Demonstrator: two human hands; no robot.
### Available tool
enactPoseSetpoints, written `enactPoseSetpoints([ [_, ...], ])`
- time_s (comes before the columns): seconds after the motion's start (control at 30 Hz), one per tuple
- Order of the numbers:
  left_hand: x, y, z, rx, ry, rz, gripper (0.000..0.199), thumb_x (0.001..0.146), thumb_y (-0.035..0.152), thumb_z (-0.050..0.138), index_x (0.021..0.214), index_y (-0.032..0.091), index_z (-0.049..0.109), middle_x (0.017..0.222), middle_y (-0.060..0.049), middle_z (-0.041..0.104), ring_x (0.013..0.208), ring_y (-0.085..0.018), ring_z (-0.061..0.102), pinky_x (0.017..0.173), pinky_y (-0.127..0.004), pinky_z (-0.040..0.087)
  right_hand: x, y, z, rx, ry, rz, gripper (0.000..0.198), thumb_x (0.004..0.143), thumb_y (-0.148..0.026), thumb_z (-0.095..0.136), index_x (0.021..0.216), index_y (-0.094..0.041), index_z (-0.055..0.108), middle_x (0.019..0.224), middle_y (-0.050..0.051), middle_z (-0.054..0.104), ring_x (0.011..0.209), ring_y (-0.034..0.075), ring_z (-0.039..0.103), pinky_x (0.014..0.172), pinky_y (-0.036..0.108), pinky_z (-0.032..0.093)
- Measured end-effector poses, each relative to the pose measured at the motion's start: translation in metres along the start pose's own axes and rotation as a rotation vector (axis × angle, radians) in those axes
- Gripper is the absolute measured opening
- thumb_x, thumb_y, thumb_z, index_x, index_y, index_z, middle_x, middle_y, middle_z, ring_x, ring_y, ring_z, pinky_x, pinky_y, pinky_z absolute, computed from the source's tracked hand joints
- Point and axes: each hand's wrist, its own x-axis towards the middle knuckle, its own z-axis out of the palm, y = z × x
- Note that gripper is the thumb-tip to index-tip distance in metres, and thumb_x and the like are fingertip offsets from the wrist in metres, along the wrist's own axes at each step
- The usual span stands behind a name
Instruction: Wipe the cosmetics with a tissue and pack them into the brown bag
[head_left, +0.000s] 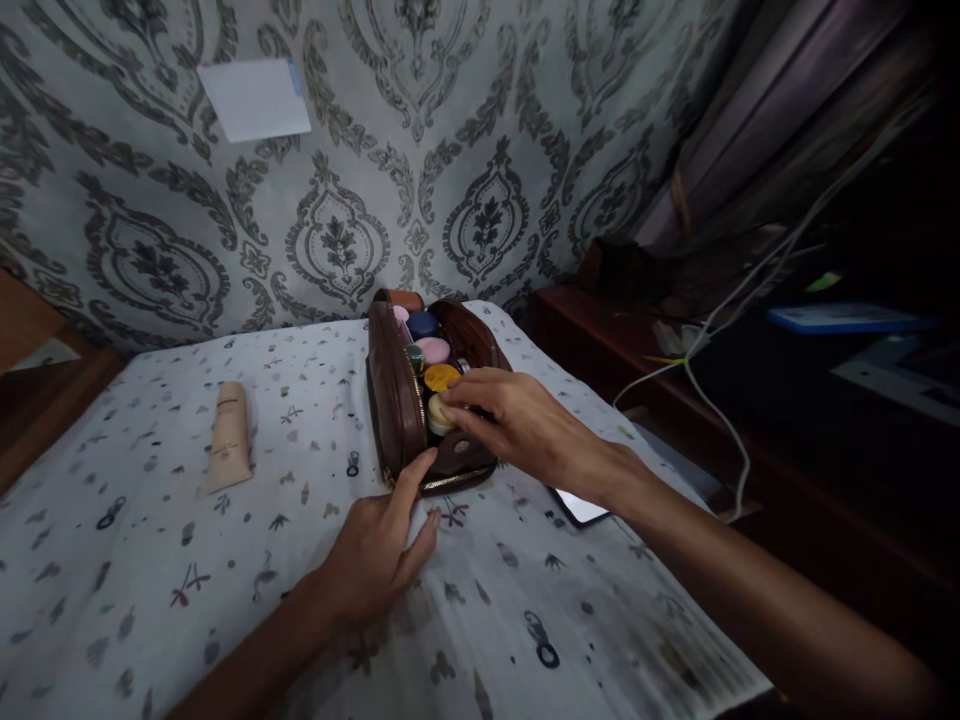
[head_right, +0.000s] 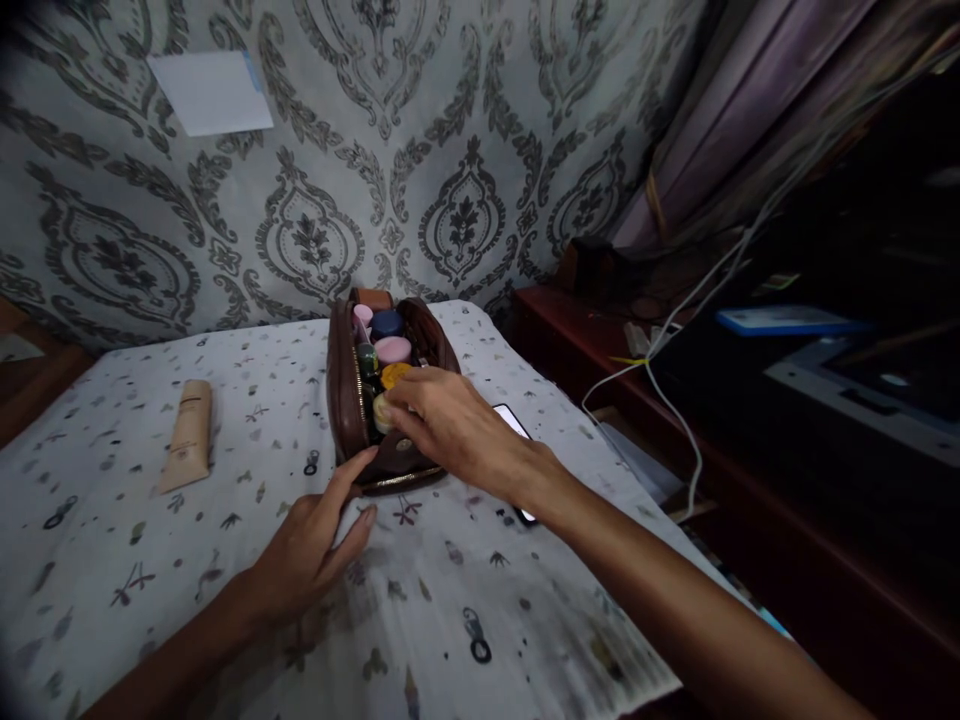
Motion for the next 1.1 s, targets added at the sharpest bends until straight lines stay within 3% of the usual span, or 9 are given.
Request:
enactPoseSetpoints([
  [0.47, 0.001, -0.001, -0.001, 0.004, 0.092, 0.035, 0.057, 0.099, 0.026, 0.04, 0.153, 0.014, 0.023, 0.077, 0.0, 0.066, 0.066, -0.017, 0.069, 0.064, -0.025, 0.053, -0.002, 0.002, 0.004, 0.021, 0.108, 0.007, 0.018, 0.094, -0.014, 0.055, 0.09, -0.018, 0.072, 0.092, 0.007, 0.072, 0.088, 0.019, 0.068, 0.079, 0.029, 0.052],
  [0.7, 0.001, -0.002, -0.001, 0.003, 0.101, 0.048, 0.059, 0.099, 0.026, 0.041, 0.154, 0.015, 0.023, 0.079, -0.001, 0.067, 0.067, -0.016, 0.069, 0.065, -0.025, 0.054, 0.0, 0.002, -0.001, 0.147, 0.048, 0.06, 0.014, 0.093, -0.023, 0.062, 0.089, -0.018, 0.074, 0.087, 0.004, 0.074, 0.079, 0.016, 0.068, 0.071, 0.025, 0.049],
  [0.93, 0.002, -0.002, 0.0, 0.029, 0.096, 0.062, 0.061, 0.099, 0.026, 0.04, 0.155, 0.015, 0.018, 0.085, -0.003, 0.071, 0.071, -0.017, 0.071, 0.065, -0.026, 0.055, 0.006, 0.001, 0.005, 0.159, 0.107, 0.078, 0.008, 0.089, -0.016, 0.066, 0.085, -0.017, 0.073, 0.088, 0.004, 0.073, 0.08, 0.016, 0.067, 0.072, 0.025, 0.047],
  [1.1, 0.001, -0.005, 0.002, 0.052, 0.101, 0.077, 0.063, 0.099, 0.025, 0.04, 0.156, 0.018, 0.015, 0.088, -0.003, 0.073, 0.073, -0.017, 0.073, 0.065, -0.025, 0.055, 0.004, 0.004, 0.012, 0.11, 0.126, -0.021, 0.02, 0.096, -0.023, 0.06, 0.083, -0.015, 0.072, 0.089, 0.007, 0.069, 0.085, 0.017, 0.065, 0.075, 0.026, 0.048],
])
